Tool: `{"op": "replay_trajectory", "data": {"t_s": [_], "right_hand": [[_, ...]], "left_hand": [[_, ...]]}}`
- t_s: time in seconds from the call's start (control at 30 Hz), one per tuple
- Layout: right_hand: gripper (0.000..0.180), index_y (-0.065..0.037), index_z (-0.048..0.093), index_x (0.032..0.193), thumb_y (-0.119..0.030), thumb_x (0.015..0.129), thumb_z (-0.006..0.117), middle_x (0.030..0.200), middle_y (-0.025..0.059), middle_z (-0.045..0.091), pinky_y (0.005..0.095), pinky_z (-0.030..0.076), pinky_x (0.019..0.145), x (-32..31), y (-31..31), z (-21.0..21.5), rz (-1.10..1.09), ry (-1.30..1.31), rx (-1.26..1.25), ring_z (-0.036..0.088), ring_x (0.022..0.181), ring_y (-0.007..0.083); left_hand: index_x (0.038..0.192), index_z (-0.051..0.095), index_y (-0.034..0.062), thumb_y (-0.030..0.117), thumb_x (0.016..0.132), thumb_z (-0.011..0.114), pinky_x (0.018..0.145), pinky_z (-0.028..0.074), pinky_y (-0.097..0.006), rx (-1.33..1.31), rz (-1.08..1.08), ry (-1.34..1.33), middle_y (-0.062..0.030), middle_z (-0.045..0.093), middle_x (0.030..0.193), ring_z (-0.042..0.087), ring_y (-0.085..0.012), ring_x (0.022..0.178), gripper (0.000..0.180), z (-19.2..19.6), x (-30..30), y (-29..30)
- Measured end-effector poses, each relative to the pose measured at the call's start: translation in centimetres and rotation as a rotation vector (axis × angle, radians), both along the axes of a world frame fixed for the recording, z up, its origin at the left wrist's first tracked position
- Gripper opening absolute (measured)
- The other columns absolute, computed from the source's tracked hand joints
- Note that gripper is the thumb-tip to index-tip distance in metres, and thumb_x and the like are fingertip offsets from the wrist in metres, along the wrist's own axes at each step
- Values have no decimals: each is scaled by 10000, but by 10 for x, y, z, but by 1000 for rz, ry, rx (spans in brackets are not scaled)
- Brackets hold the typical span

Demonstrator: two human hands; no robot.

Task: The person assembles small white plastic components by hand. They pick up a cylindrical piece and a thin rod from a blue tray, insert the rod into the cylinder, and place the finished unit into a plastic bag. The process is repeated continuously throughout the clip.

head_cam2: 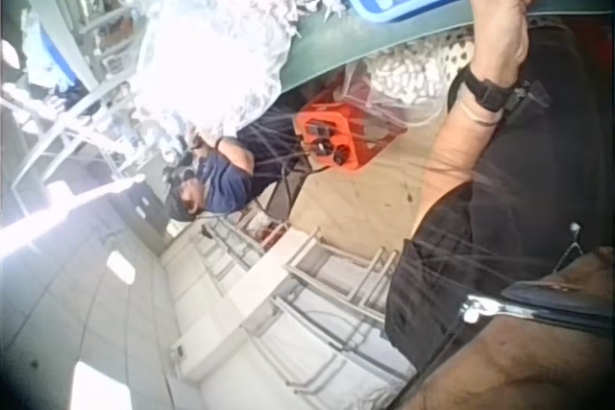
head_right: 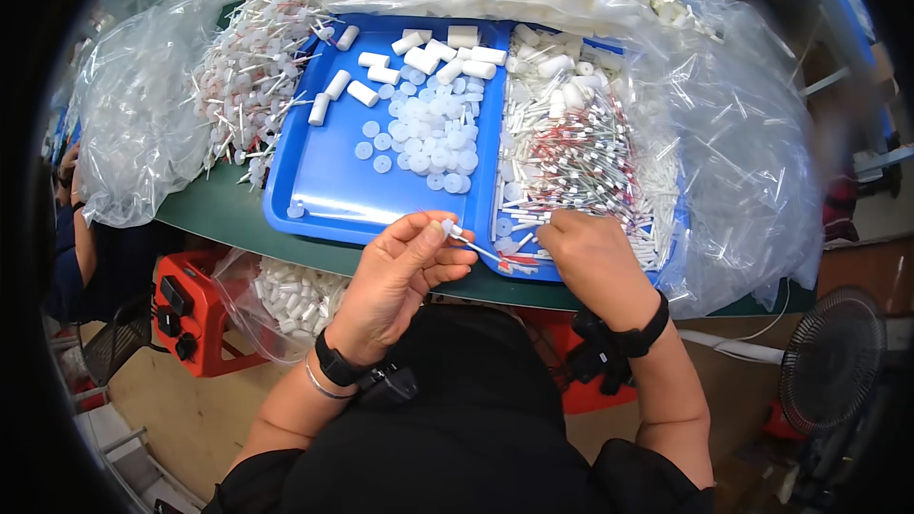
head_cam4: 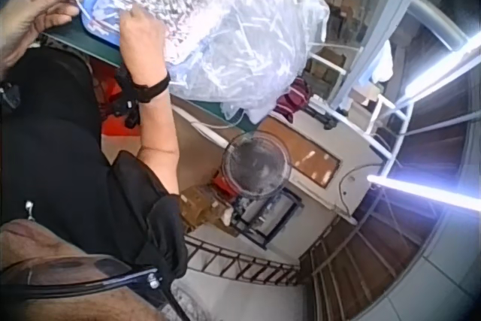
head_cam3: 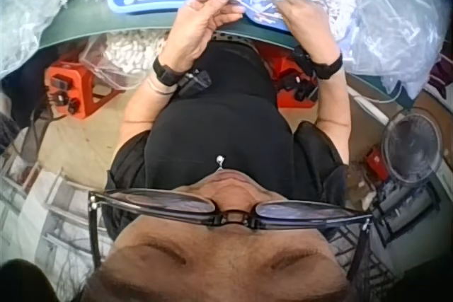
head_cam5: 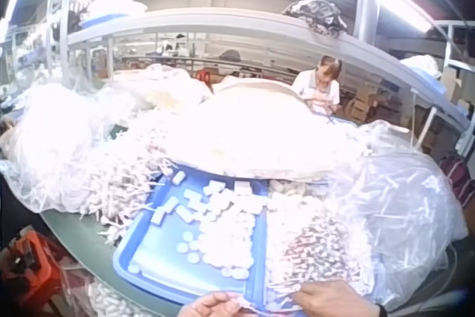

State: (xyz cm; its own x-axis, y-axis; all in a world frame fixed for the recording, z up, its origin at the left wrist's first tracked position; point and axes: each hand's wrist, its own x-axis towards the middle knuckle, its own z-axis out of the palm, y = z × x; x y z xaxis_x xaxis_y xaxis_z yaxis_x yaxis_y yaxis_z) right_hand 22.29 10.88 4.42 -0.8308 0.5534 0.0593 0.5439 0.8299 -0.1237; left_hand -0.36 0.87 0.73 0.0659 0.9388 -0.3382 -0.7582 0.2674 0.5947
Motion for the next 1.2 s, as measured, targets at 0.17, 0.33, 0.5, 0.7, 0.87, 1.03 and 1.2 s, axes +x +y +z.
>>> {"op": "replay_trajectory", "data": {"t_s": [0.17, 0.33, 0.5, 0.7, 0.87, 1.03, 1.2], "right_hand": [[73, -22, 588, 761, -20, 823, 628, 782, 123, 571, 414, 524, 603, -8, 9, -3, 40, 0, 10, 634, 672, 319], [56, -18, 599, 815, -42, 842, 642, 789, 130, 605, 422, 525, 588, -7, 11, -1, 26, 66, -15, 639, 642, 330], [93, 3, 667, 958, -49, 881, 674, 889, 144, 696, 385, 552, 635, -7, 5, -4, -102, 340, -128, 686, 719, 321], [119, 10, 688, 968, -10, 855, 720, 911, 127, 708, 332, 559, 654, -13, 2, -7, -128, 548, -262, 699, 735, 262], [122, 11, 690, 971, 4, 853, 723, 903, 120, 709, 314, 557, 645, -23, -11, 5, -199, 557, -406, 704, 736, 240], [120, 15, 689, 977, 9, 860, 715, 897, 126, 710, 302, 554, 628, -28, -11, 7, -120, 563, -324, 704, 715, 220], [86, 23, 661, 1007, -37, 947, 650, 850, 109, 697, 274, 541, 585, -43, -14, 5, -96, 608, -435, 695, 667, 181]], "left_hand": [[1200, 600, 19, 222, 1010, 625, 901, 576, -314, -27, 8, -49, -148, 684, 1128, 700, -210, 1024, 280, -4, 3, 0], [1189, 605, 22, 217, 1013, 618, 924, 569, -308, -22, 14, -97, -149, 683, 1122, 695, -210, 1039, 263, -8, 0, 1], [1177, 599, 4, 203, 1013, 619, 951, 562, -312, -11, 70, -139, -134, 673, 1126, 683, -213, 1063, 259, -3, -3, 5], [1186, 589, 3, 187, 1012, 619, 966, 559, -317, 8, 119, -135, -127, 665, 1141, 671, -217, 1091, 256, 2, -4, 11], [1177, 594, 12, 174, 1010, 618, 958, 569, -316, -2, 111, -148, -141, 677, 1144, 679, -218, 1083, 234, -1, 3, 12], [1191, 593, 7, 170, 1009, 620, 961, 565, -315, 17, 112, -134, -134, 678, 1139, 678, -217, 1083, 245, -5, 2, 10], [1220, 602, -11, 132, 1005, 620, 947, 550, -320, 48, 64, -21, -123, 670, 1177, 660, -189, 1080, 258, 0, 6, 7]]}}
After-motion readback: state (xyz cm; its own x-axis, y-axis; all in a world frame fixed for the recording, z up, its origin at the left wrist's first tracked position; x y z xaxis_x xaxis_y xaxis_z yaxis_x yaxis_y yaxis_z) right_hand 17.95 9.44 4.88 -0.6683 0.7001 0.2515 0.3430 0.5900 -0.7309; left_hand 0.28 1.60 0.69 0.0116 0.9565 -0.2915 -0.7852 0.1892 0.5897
